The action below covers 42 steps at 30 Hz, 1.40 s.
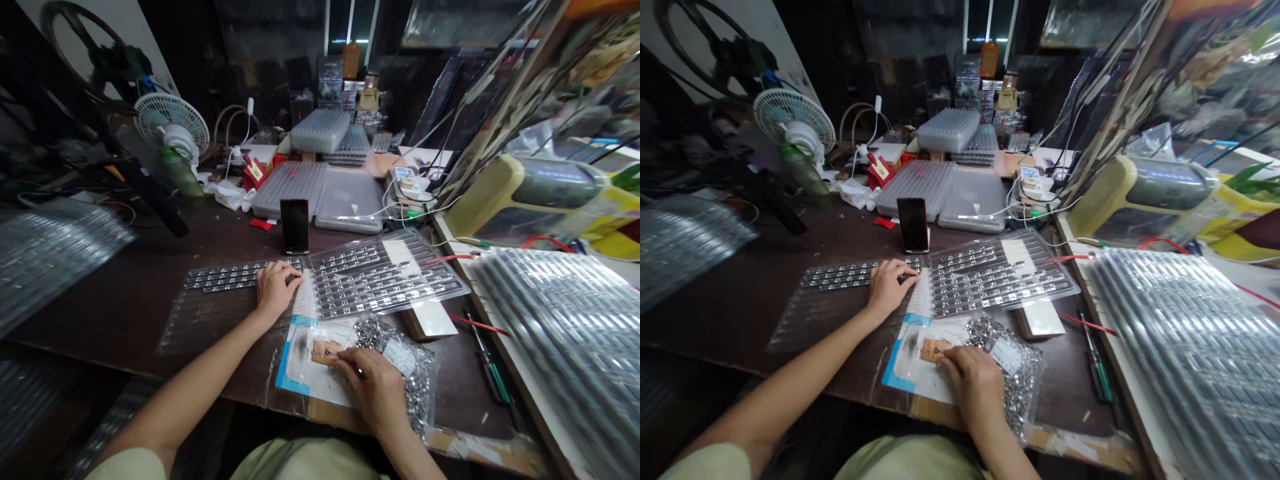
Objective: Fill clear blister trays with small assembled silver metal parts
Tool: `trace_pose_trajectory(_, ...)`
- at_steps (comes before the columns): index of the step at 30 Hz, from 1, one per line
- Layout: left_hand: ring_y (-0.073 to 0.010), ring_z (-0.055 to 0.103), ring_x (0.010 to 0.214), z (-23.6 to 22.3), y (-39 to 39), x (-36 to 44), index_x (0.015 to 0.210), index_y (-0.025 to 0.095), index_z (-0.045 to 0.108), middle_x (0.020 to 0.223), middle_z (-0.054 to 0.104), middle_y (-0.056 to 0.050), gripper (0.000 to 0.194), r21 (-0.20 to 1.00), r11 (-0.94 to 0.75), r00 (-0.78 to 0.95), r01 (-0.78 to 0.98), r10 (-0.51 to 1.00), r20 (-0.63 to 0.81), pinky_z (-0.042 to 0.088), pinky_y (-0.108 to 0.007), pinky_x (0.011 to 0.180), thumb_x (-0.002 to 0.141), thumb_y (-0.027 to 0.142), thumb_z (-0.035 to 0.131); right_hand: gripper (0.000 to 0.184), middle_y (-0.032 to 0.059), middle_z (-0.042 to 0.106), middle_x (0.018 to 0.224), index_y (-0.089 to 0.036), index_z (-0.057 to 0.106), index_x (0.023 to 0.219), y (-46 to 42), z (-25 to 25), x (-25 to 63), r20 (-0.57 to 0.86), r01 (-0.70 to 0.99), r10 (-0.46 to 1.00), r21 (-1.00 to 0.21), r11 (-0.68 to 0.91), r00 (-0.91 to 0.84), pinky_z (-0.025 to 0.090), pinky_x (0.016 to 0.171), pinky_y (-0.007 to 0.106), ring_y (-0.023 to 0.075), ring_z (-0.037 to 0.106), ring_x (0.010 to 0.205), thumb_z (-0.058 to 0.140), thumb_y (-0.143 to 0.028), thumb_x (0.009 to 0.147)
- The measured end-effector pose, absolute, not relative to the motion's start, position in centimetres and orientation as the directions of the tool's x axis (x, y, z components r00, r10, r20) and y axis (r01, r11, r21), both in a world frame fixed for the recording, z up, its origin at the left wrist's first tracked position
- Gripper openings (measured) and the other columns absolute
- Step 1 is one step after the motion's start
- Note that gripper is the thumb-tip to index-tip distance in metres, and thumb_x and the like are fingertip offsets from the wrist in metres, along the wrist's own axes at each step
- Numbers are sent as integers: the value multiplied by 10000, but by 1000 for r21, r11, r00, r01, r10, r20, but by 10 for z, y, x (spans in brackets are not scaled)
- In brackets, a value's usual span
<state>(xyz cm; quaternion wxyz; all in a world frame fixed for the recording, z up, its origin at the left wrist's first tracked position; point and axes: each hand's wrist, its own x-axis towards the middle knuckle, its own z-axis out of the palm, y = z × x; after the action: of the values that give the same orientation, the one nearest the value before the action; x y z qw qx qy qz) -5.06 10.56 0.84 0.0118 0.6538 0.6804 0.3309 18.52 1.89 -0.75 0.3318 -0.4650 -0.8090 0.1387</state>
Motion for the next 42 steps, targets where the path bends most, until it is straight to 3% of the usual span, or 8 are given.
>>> trace_pose_trajectory(4, -231, 536, 863, -3, 118, -73, 820, 257, 725, 853, 646, -38, 103, 369, -70, -90, 927, 913, 398, 348, -382, 800, 816, 298, 630, 206, 14, 694, 770, -251, 693, 844, 22, -14, 172, 435, 668, 827, -500, 552, -357, 438, 627, 273, 151, 621, 699, 506, -311, 904)
trace_pose_trajectory(11, -194, 591, 870, -19, 116, -98, 906, 246, 714, 911, 685, -30, 147, 361, -207, 53, 909, 918, 392, 378, -336, 803, 866, 254, 573, 177, 1, 685, 785, -292, 703, 863, 26, -20, 167, 403, 679, 830, -485, 552, -387, 367, 646, 306, 166, 577, 729, 533, -329, 895)
trace_pose_trajectory(18, -200, 584, 875, -17, 114, -102, 949, 236, 704, 914, 674, -46, 160, 290, -230, 96, 929, 907, 411, 386, -339, 806, 869, 241, 567, 166, -2, 657, 771, -313, 706, 884, 26, -21, 164, 385, 689, 837, -481, 541, -389, 341, 656, 311, 162, 548, 734, 541, -330, 894)
trace_pose_trajectory(27, -208, 589, 901, -10, 103, -104, 899, 223, 693, 930, 686, -43, 150, 326, -248, 101, 912, 907, 408, 397, -356, 839, 870, 205, 547, 155, 10, 636, 828, -294, 675, 979, 25, -17, 164, 326, 693, 850, -493, 526, -414, 335, 704, 307, 165, 534, 782, 548, -295, 891)
trace_pose_trajectory(30, -215, 558, 938, -8, 84, -92, 952, 231, 680, 978, 643, -46, 151, 334, -318, 182, 887, 907, 379, 403, -368, 846, 845, 286, 589, 131, 3, 636, 844, -268, 660, 957, 24, -18, 164, 305, 692, 860, -511, 511, -410, 320, 723, 307, 164, 528, 797, 547, -266, 891)
trace_pose_trajectory(33, -230, 525, 975, -11, 66, -78, 1066, 232, 637, 1042, 597, -57, 274, 356, -354, 244, 865, 916, 317, 414, -378, 845, 817, 343, 614, 112, -2, 628, 836, -259, 655, 892, 24, -19, 165, 303, 689, 861, -516, 509, -410, 306, 723, 307, 162, 519, 793, 543, -255, 892)
trace_pose_trajectory(38, -240, 504, 1008, -17, 63, -70, 1117, 226, 604, 1080, 564, -66, 317, 348, -320, 213, 881, 926, 313, 403, -396, 867, 826, 353, 592, 98, -6, 625, 822, -269, 655, 882, 25, -20, 164, 320, 697, 856, -498, 516, -405, 303, 714, 308, 164, 514, 779, 559, -248, 881)
trace_pose_trajectory(42, -233, 513, 1000, -9, 78, -67, 1094, 221, 608, 1067, 587, -64, 285, 348, -301, 195, 888, 931, 307, 389, -385, 872, 837, 342, 580, 146, 2, 640, 866, -277, 645, 998, 22, -17, 165, 342, 703, 844, -469, 534, -413, 328, 728, 310, 169, 532, 801, 557, -272, 882)
